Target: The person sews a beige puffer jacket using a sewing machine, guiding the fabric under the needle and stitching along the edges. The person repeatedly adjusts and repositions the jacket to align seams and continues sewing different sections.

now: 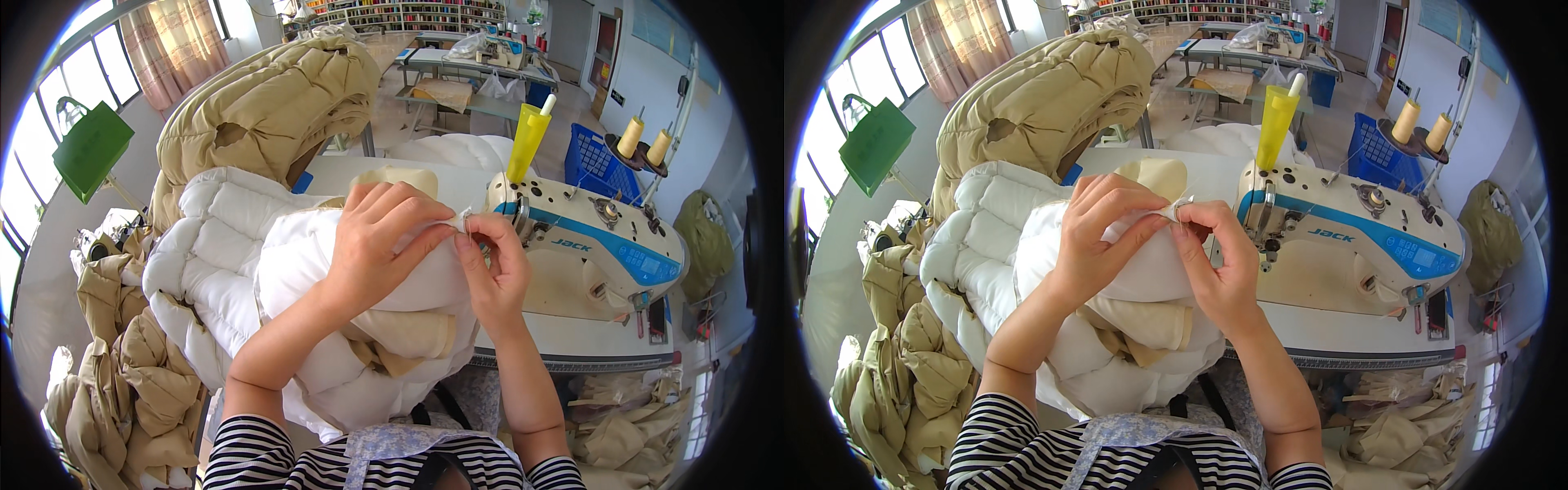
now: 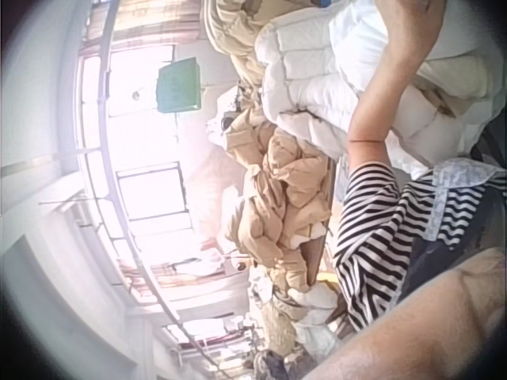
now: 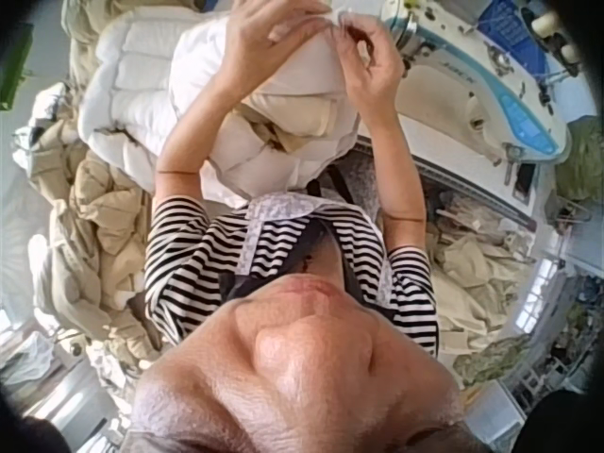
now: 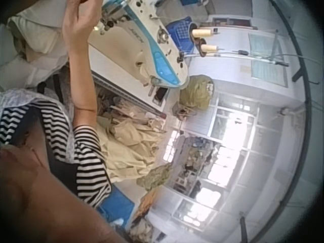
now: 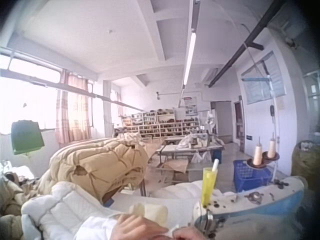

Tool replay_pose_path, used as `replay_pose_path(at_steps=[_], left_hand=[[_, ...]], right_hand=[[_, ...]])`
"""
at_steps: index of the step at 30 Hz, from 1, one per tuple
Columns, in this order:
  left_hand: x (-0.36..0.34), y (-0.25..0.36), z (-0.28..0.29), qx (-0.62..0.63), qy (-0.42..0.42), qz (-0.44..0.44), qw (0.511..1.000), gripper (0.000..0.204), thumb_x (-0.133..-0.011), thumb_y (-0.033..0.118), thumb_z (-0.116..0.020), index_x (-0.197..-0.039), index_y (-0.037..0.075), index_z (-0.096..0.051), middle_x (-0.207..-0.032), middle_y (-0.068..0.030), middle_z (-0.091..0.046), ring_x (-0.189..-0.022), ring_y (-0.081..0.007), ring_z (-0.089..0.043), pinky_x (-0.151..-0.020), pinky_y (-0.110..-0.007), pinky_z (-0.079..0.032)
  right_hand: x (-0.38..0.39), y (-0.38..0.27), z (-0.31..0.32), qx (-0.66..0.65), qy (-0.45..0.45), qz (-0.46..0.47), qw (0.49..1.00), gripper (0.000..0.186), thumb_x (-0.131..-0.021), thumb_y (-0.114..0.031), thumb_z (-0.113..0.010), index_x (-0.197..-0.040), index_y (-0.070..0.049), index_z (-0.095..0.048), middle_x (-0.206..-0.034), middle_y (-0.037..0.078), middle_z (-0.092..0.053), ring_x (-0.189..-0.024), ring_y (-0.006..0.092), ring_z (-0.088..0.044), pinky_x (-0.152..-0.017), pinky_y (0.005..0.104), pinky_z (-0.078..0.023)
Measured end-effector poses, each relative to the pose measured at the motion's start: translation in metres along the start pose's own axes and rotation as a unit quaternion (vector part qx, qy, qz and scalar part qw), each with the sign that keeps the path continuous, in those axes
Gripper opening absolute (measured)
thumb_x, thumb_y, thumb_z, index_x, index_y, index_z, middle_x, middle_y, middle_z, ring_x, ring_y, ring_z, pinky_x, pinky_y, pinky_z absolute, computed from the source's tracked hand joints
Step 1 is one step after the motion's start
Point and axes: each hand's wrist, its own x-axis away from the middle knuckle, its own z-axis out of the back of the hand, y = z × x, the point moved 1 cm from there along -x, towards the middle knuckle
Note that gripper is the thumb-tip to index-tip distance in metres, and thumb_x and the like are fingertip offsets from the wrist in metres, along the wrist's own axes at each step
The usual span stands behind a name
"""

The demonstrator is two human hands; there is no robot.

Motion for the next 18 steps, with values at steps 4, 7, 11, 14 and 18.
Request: replay_pose_path(at_steps=[4,7,11,14,18], left_hand=[[-0.006,-0.003,0.009,-0.044,0.004,-0.025,0.999,0.016,-0.080,0.008,-0.077,-0.093,0.013,-0.070,-0.088,-0.0014,-0.067,-0.086,-0.0210,-0.060,-0.078,-0.033,-0.041],[-0.014,-0.023,0.036,0.031,0.013,0.081,0.996,0.008,-0.088,0.009,-0.072,-0.095,0.010,-0.070,-0.090,0.0003,-0.067,-0.085,-0.0156,-0.059,-0.076,-0.030,-0.042],[-0.044,-0.071,0.113,0.089,0.028,0.262,0.960,0.013,-0.100,0.020,-0.063,-0.105,0.008,-0.068,-0.094,0.0046,-0.066,-0.080,-0.0023,-0.057,-0.069,-0.018,-0.044],[-0.082,-0.100,0.186,0.022,0.033,0.274,0.961,0.022,-0.100,0.025,-0.063,-0.110,0.007,-0.067,-0.093,0.0033,-0.068,-0.081,-0.0048,-0.059,-0.076,-0.023,-0.050],[-0.129,-0.116,0.276,-0.068,0.023,0.284,0.956,0.042,-0.099,0.034,-0.063,-0.129,0.004,-0.060,-0.102,-0.0020,-0.069,-0.094,-0.0101,-0.067,-0.084,-0.026,-0.055]], right_hand=[[0.002,-0.005,0.001,-0.039,0.018,-0.042,0.998,0.014,-0.094,-0.005,-0.067,-0.106,0.001,-0.063,-0.101,0.007,-0.069,-0.085,0.0127,-0.062,-0.077,0.0268,-0.050],[0.007,-0.007,0.006,0.012,-0.094,-0.138,0.986,0.020,-0.094,-0.011,-0.068,-0.109,0.001,-0.063,-0.095,0.009,-0.072,-0.082,0.0137,-0.066,-0.075,0.0271,-0.052],[0.027,-0.004,-0.010,0.174,-0.270,-0.205,0.925,0.021,-0.093,-0.017,-0.064,-0.107,-0.001,-0.063,-0.083,0.014,-0.070,-0.076,0.0255,-0.070,-0.068,0.0353,-0.054],[0.051,-0.009,-0.048,0.216,-0.334,-0.144,0.906,0.022,-0.092,-0.017,-0.060,-0.108,-0.003,-0.060,-0.080,0.018,-0.065,-0.076,0.0369,-0.066,-0.066,0.0449,-0.051],[0.073,-0.029,-0.091,-0.047,-0.399,-0.141,0.905,0.020,-0.092,-0.015,-0.058,-0.107,-0.002,-0.057,-0.080,0.019,-0.064,-0.074,0.0398,-0.064,-0.066,0.0476,-0.050]])
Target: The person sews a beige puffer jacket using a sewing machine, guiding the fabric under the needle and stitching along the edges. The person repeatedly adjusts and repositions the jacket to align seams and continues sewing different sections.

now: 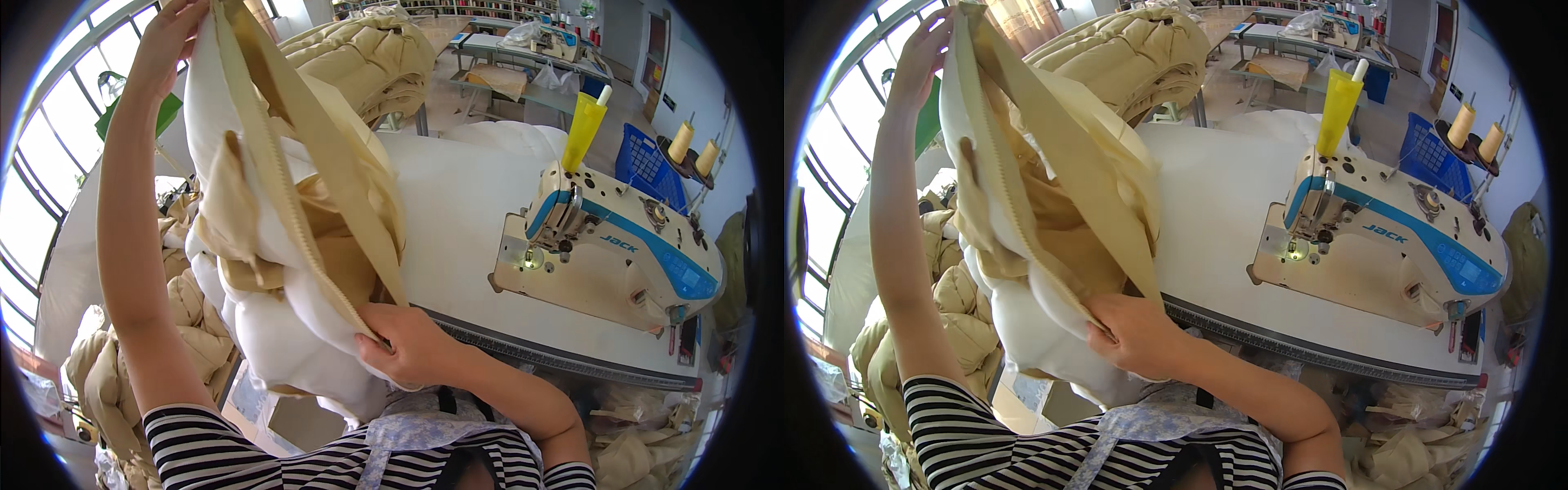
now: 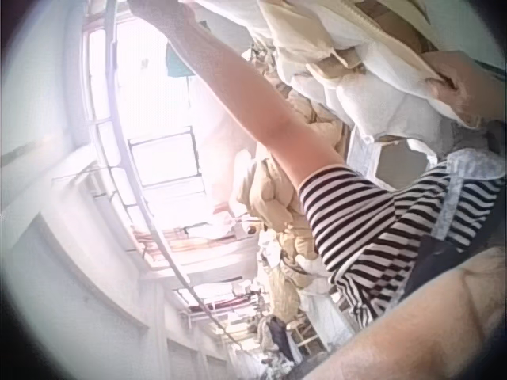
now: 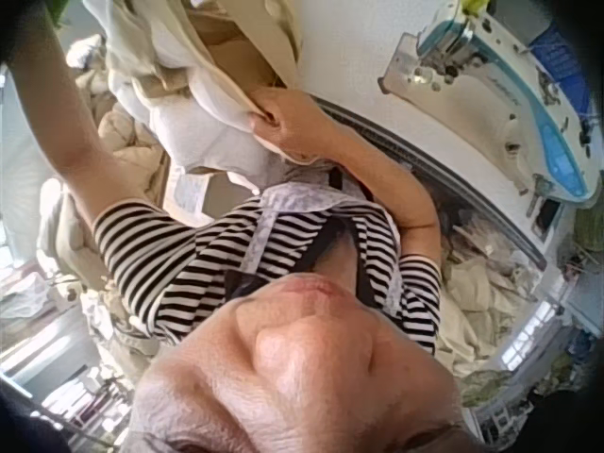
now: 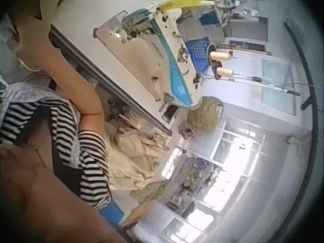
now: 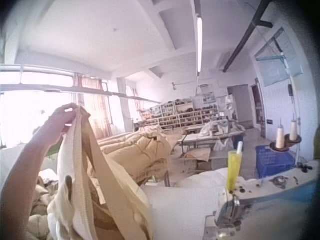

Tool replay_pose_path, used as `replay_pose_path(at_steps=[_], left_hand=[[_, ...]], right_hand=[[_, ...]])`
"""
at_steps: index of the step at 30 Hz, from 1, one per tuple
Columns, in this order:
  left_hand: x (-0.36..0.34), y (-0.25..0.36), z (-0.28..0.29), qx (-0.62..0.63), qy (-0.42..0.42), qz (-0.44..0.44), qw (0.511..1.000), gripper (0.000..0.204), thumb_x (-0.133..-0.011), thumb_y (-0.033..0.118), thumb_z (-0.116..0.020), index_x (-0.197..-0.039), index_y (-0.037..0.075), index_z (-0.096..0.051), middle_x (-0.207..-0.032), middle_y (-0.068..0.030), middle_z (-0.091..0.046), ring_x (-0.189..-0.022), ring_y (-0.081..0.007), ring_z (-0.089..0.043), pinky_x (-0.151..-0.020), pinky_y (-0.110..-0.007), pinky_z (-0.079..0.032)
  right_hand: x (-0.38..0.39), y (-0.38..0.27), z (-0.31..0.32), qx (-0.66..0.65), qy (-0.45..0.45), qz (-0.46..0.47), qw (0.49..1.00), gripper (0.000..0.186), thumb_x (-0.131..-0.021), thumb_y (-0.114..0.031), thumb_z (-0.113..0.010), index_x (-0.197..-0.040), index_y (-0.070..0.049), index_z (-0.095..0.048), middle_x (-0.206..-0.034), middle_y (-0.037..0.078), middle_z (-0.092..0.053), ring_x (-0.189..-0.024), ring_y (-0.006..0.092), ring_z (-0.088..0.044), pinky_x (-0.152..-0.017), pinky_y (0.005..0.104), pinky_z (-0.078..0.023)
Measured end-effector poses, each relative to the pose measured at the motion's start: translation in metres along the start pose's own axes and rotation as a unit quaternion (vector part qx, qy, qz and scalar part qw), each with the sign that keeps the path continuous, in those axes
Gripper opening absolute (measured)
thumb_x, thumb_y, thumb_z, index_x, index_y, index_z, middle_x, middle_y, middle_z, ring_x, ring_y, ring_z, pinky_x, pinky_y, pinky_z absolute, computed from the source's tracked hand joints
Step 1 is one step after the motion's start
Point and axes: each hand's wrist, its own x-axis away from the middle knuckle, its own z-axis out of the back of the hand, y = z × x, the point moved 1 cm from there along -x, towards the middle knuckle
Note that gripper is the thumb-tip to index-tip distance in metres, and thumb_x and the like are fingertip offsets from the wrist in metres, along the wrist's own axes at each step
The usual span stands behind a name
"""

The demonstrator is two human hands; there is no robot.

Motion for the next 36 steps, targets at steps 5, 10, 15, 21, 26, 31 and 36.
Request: replay_pose_path(at_steps=[5,10,15,21,26,31,36], left_hand=[[-0.013,-0.006,0.052,-0.025,0.124,-0.018,0.992,0.019,-0.098,0.029,-0.059,-0.112,0.016,-0.063,-0.103,-0.0011,-0.070,-0.086,-0.0116,-0.067,-0.068,-0.029,-0.052],[-0.003,-0.018,0.060,-0.023,0.127,0.017,0.991,0.018,-0.096,0.028,-0.061,-0.109,0.017,-0.062,-0.104,-0.0009,-0.070,-0.086,-0.0121,-0.067,-0.073,-0.030,-0.052],[0.001,-0.024,0.070,-0.021,0.150,-0.080,0.985,0.022,-0.095,0.027,-0.062,-0.111,0.012,-0.062,-0.097,0.0000,-0.069,-0.088,-0.0115,-0.067,-0.073,-0.031,-0.053],[-0.002,-0.028,0.118,-0.043,0.149,-0.069,0.985,0.043,-0.097,0.033,-0.066,-0.130,0.005,-0.060,-0.108,-0.0062,-0.068,-0.108,-0.0150,-0.063,-0.101,-0.035,-0.048],[-0.007,-0.075,0.153,-0.108,0.268,0.003,0.957,0.036,-0.099,0.030,-0.065,-0.125,0.004,-0.063,-0.109,-0.0077,-0.068,-0.098,-0.0154,-0.066,-0.087,-0.031,-0.055],[-0.021,-0.099,0.083,-0.036,0.285,-0.029,0.958,0.028,-0.098,0.018,-0.063,-0.124,0.008,-0.063,-0.101,-0.0093,-0.073,-0.086,-0.0151,-0.069,-0.074,-0.028,-0.056],[0.059,-0.078,-0.180,0.053,0.172,-0.161,0.970,0.016,-0.102,0.015,-0.058,-0.112,0.005,-0.065,-0.085,-0.0004,-0.065,-0.079,-0.0070,-0.056,-0.074,-0.024,-0.047]], right_hand=[[-0.014,-0.004,-0.021,0.070,0.051,-0.007,0.996,0.022,-0.096,-0.018,-0.056,-0.109,-0.001,-0.057,-0.073,0.019,-0.064,-0.065,0.0396,-0.064,-0.060,0.0482,-0.050],[-0.012,0.008,-0.038,0.113,-0.068,-0.001,0.991,0.034,-0.101,-0.032,-0.048,-0.113,0.000,-0.056,-0.063,0.018,-0.064,-0.056,0.0399,-0.063,-0.056,0.0495,-0.052],[-0.022,0.025,-0.060,0.209,-0.106,-0.021,0.972,0.052,-0.103,-0.048,-0.042,-0.120,-0.002,-0.059,-0.061,0.014,-0.065,-0.054,0.0364,-0.064,-0.056,0.0471,-0.054],[-0.034,0.063,-0.053,0.393,0.057,-0.045,0.917,0.062,-0.098,-0.060,-0.048,-0.124,-0.006,-0.066,-0.133,0.027,-0.055,-0.081,0.0309,-0.069,-0.064,0.0403,-0.057],[-0.030,0.019,-0.022,-0.118,-0.011,-0.127,0.985,0.040,-0.098,-0.037,-0.060,-0.114,-0.001,-0.068,-0.106,0.020,-0.064,-0.087,0.0250,-0.065,-0.074,0.0291,-0.051],[0.075,-0.028,0.029,-0.262,0.021,0.076,0.962,0.018,-0.086,-0.011,-0.076,-0.089,0.005,-0.067,-0.097,0.015,-0.059,-0.081,0.0223,-0.055,-0.067,0.0309,-0.042],[0.209,0.049,0.004,-0.290,0.008,-0.392,0.873,0.023,-0.093,-0.013,-0.070,-0.110,0.002,-0.072,-0.117,0.013,-0.069,-0.103,0.0200,-0.063,-0.091,0.0343,-0.048]])
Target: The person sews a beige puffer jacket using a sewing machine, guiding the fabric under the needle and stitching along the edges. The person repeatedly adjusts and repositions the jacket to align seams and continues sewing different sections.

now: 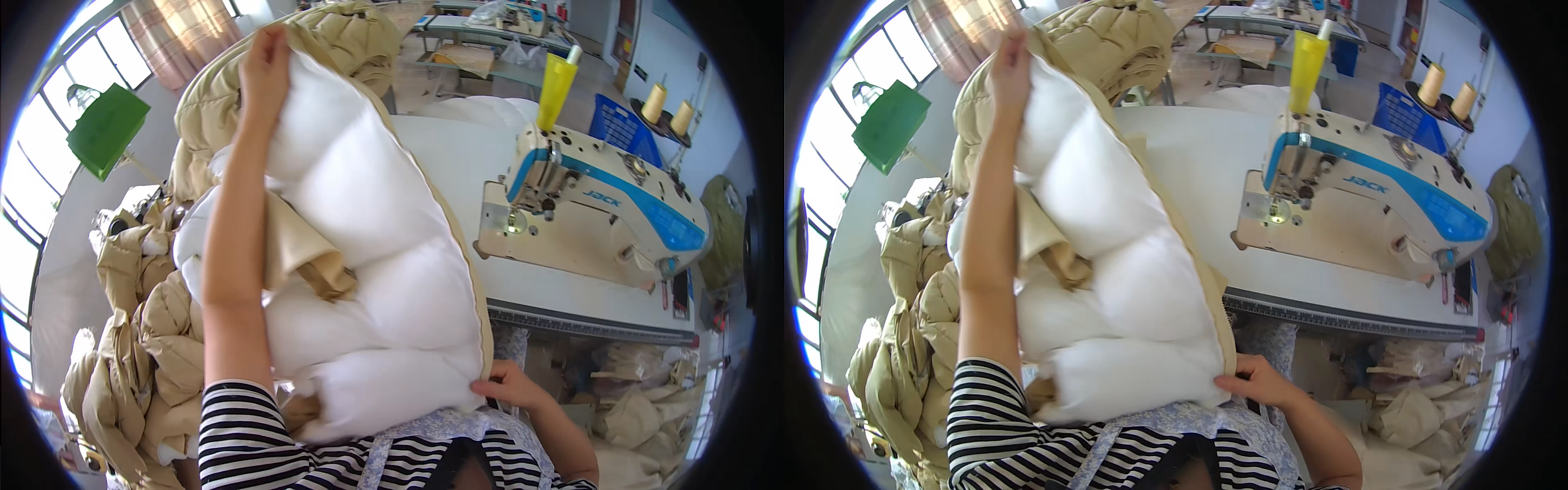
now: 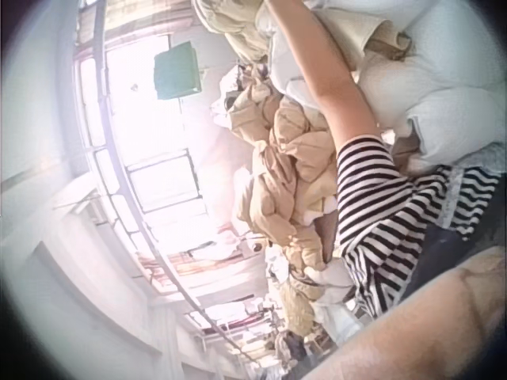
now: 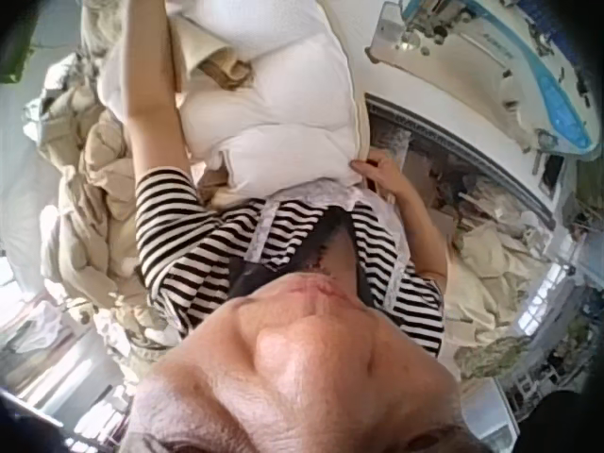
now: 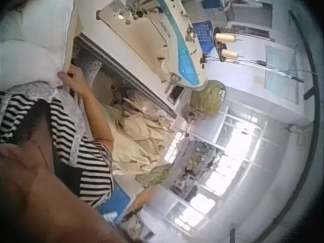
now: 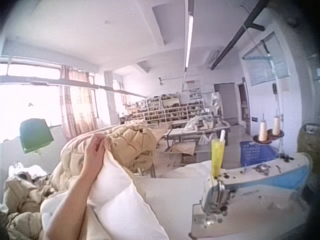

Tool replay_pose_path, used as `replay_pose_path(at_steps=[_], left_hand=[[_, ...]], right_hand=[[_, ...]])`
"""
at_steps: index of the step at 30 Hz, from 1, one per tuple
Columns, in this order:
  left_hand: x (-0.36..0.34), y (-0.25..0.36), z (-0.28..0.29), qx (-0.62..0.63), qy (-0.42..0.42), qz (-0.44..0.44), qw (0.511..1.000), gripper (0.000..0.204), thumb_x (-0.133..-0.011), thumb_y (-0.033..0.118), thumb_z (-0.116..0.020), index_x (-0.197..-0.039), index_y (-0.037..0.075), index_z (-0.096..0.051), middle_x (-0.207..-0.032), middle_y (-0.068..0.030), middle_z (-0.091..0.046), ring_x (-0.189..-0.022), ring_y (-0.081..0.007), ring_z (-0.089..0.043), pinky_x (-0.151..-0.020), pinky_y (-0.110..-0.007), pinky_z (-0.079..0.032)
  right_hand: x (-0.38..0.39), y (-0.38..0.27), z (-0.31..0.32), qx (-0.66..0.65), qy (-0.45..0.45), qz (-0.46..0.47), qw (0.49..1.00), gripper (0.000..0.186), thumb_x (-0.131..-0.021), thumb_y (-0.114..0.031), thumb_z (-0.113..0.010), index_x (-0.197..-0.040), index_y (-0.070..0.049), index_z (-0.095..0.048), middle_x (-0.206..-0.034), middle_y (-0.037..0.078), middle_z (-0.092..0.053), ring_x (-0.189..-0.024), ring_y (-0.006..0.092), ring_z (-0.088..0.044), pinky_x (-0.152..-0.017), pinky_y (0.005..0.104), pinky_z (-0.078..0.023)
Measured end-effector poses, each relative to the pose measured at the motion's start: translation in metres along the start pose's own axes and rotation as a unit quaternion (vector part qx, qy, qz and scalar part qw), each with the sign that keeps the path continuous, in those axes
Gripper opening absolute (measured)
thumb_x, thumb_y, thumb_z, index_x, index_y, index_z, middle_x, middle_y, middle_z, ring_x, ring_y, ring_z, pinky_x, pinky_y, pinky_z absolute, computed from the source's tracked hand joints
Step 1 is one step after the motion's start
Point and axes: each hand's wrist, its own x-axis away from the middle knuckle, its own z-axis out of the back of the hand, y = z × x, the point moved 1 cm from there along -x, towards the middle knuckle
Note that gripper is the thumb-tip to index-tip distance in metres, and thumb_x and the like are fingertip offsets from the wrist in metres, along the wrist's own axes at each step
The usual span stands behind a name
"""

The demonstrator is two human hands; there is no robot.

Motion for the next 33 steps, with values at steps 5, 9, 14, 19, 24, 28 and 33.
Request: replay_pose_path(at_steps=[5,9,14,19,24,28,33], left_hand=[[0.154,0.069,-0.104,0.215,-0.254,0.161,0.929,0.009,-0.098,0.010,-0.064,-0.102,0.002,-0.062,-0.090,-0.0036,-0.065,-0.083,-0.0106,-0.056,-0.078,-0.024,-0.047],[0.136,0.099,-0.090,0.254,-0.235,0.104,0.932,0.007,-0.097,0.010,-0.065,-0.100,0.003,-0.062,-0.090,-0.0010,-0.064,-0.081,-0.0103,-0.055,-0.076,-0.025,-0.046],[0.112,0.117,-0.066,0.266,-0.289,0.137,0.909,0.005,-0.095,0.008,-0.065,-0.098,0.004,-0.063,-0.093,0.0004,-0.064,-0.084,-0.0104,-0.055,-0.076,-0.025,-0.043],[0.114,0.123,-0.051,0.262,-0.292,0.123,0.912,0.004,-0.094,0.005,-0.066,-0.097,0.004,-0.063,-0.094,-0.0003,-0.064,-0.087,-0.0117,-0.056,-0.077,-0.026,-0.044],[0.111,0.130,-0.051,0.264,-0.299,0.076,0.914,0.007,-0.093,0.003,-0.067,-0.099,0.004,-0.065,-0.095,-0.0025,-0.067,-0.088,-0.0131,-0.058,-0.078,-0.027,-0.045],[0.114,0.137,-0.052,0.257,-0.289,0.101,0.917,0.008,-0.093,0.005,-0.069,-0.099,0.002,-0.065,-0.095,-0.0040,-0.068,-0.086,-0.0144,-0.060,-0.079,-0.028,-0.048],[0.118,0.141,-0.052,0.254,-0.278,0.118,0.919,0.009,-0.093,0.007,-0.069,-0.099,0.002,-0.064,-0.092,-0.0049,-0.067,-0.084,-0.0137,-0.061,-0.078,-0.028,-0.049]], right_hand=[[0.015,0.078,0.014,0.310,0.182,-0.050,0.932,0.023,-0.089,-0.022,-0.073,-0.100,-0.002,-0.070,-0.097,0.014,-0.067,-0.095,0.0228,-0.066,-0.081,0.0308,-0.052],[0.021,-0.008,0.030,0.263,0.417,0.173,0.853,0.024,-0.086,-0.012,-0.075,-0.108,-0.004,-0.068,-0.102,0.011,-0.068,-0.082,0.0187,-0.067,-0.069,0.0293,-0.053],[-0.038,-0.150,0.014,0.306,0.425,0.474,0.708,0.023,-0.086,-0.007,-0.074,-0.108,-0.005,-0.067,-0.102,0.006,-0.067,-0.079,0.0179,-0.062,-0.068,0.0305,-0.051],[-0.080,-0.203,0.017,0.267,0.444,0.514,0.684,0.017,-0.085,-0.006,-0.074,-0.100,-0.004,-0.066,-0.094,0.005,-0.064,-0.076,0.0200,-0.058,-0.068,0.0322,-0.049],[-0.086,-0.206,0.017,0.250,0.414,0.515,0.708,0.013,-0.084,-0.003,-0.074,-0.092,-0.005,-0.064,-0.087,0.004,-0.063,-0.072,0.0193,-0.059,-0.064,0.0324,-0.047],[-0.087,-0.205,0.013,0.219,0.420,0.538,0.697,0.014,-0.083,-0.002,-0.075,-0.089,-0.005,-0.063,-0.083,0.004,-0.063,-0.067,0.0180,-0.058,-0.060,0.0297,-0.046],[-0.088,-0.202,0.012,0.166,0.412,0.528,0.724,0.016,-0.086,-0.002,-0.075,-0.094,-0.004,-0.062,-0.084,0.004,-0.065,-0.067,0.0130,-0.058,-0.062,0.0268,-0.046]])
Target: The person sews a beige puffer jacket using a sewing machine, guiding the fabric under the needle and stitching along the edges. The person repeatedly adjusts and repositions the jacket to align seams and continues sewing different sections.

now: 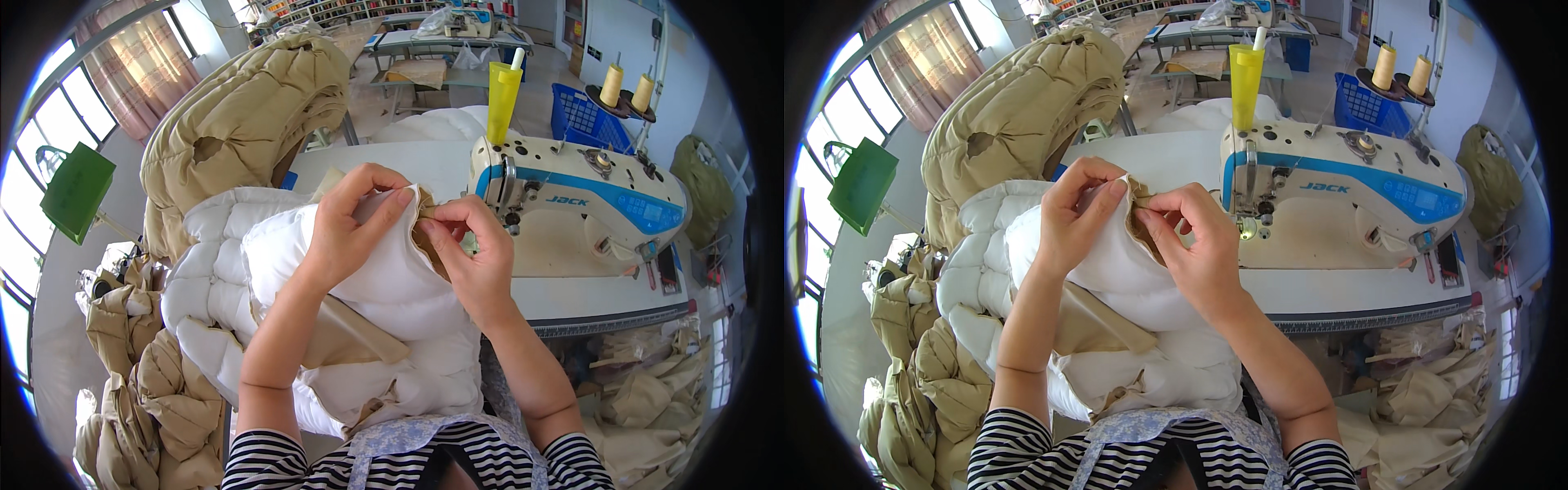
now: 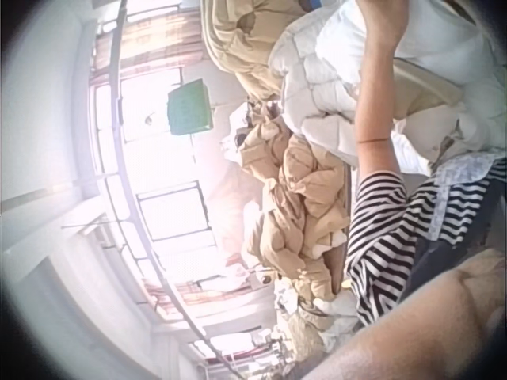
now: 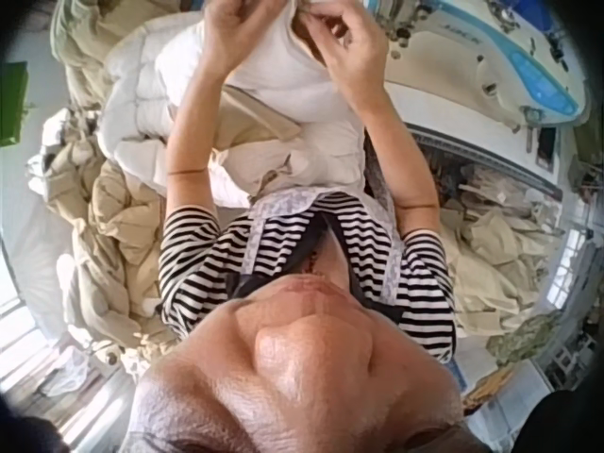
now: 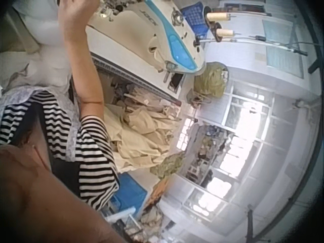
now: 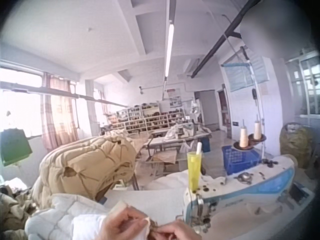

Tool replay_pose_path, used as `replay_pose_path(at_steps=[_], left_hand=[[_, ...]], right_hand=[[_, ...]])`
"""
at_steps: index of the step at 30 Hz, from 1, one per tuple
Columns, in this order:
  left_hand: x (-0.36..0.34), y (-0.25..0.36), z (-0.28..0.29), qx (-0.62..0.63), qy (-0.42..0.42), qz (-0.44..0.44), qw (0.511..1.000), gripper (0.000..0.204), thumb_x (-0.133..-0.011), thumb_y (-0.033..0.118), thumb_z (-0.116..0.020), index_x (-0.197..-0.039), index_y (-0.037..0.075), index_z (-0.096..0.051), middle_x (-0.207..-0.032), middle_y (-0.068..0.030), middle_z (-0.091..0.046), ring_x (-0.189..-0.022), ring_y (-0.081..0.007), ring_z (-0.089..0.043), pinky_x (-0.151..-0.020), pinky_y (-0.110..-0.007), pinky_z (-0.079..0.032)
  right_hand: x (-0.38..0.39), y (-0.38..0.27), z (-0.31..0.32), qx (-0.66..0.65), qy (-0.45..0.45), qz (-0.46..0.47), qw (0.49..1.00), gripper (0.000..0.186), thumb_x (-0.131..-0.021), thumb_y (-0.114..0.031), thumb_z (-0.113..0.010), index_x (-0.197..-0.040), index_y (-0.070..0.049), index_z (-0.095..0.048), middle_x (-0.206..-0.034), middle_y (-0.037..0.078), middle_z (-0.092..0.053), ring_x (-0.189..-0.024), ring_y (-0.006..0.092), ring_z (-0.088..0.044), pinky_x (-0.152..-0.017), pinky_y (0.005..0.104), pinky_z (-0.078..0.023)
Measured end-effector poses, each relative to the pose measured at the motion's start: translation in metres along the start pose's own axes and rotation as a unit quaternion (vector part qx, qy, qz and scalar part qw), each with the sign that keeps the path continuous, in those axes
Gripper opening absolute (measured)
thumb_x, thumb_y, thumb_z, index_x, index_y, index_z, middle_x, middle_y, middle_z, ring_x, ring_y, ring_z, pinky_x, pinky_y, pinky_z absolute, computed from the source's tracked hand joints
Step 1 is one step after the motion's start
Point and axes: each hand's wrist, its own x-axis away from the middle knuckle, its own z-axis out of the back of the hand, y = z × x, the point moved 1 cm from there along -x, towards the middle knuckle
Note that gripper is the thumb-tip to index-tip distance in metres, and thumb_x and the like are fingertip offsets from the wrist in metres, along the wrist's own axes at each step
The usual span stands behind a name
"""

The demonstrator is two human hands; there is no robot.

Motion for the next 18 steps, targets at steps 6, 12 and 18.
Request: replay_pose_path(at_steps=[6,12,18], left_hand=[[0.0009,0.0002,-0.0013,-0.005,0.007,-0.010,1.000,0.010,-0.093,0.007,-0.069,-0.099,0.002,-0.064,-0.091,-0.0051,-0.067,-0.083,-0.0134,-0.061,-0.078,-0.027,-0.049],[0.0019,0.0029,-0.0040,-0.050,-0.004,-0.051,0.997,0.010,-0.090,0.006,-0.071,-0.097,0.002,-0.064,-0.090,-0.0073,-0.066,-0.081,-0.0198,-0.062,-0.075,-0.030,-0.049],[0.0026,0.0058,-0.0057,-0.050,0.007,-0.057,0.997,0.011,-0.089,0.005,-0.072,-0.096,0.003,-0.064,-0.089,-0.0075,-0.066,-0.080,-0.0217,-0.062,-0.074,-0.031,-0.049]], right_hand=[[0.0029,0.0009,-0.0019,-0.069,0.028,-0.038,0.996,0.037,-0.087,-0.001,-0.074,-0.120,-0.004,-0.057,-0.088,0.004,-0.068,-0.072,0.0100,-0.059,-0.067,0.0258,-0.048],[0.0006,-0.0018,0.0020,0.005,0.021,0.015,1.000,0.047,-0.086,0.001,-0.074,-0.130,-0.005,-0.056,-0.087,0.005,-0.068,-0.075,0.0120,-0.063,-0.069,0.0263,-0.050],[-0.0015,0.0007,0.0042,-0.013,0.019,-0.008,1.000,0.024,-0.087,0.001,-0.073,-0.110,-0.003,-0.065,-0.087,0.007,-0.068,-0.074,0.0131,-0.063,-0.067,0.0260,-0.051]])
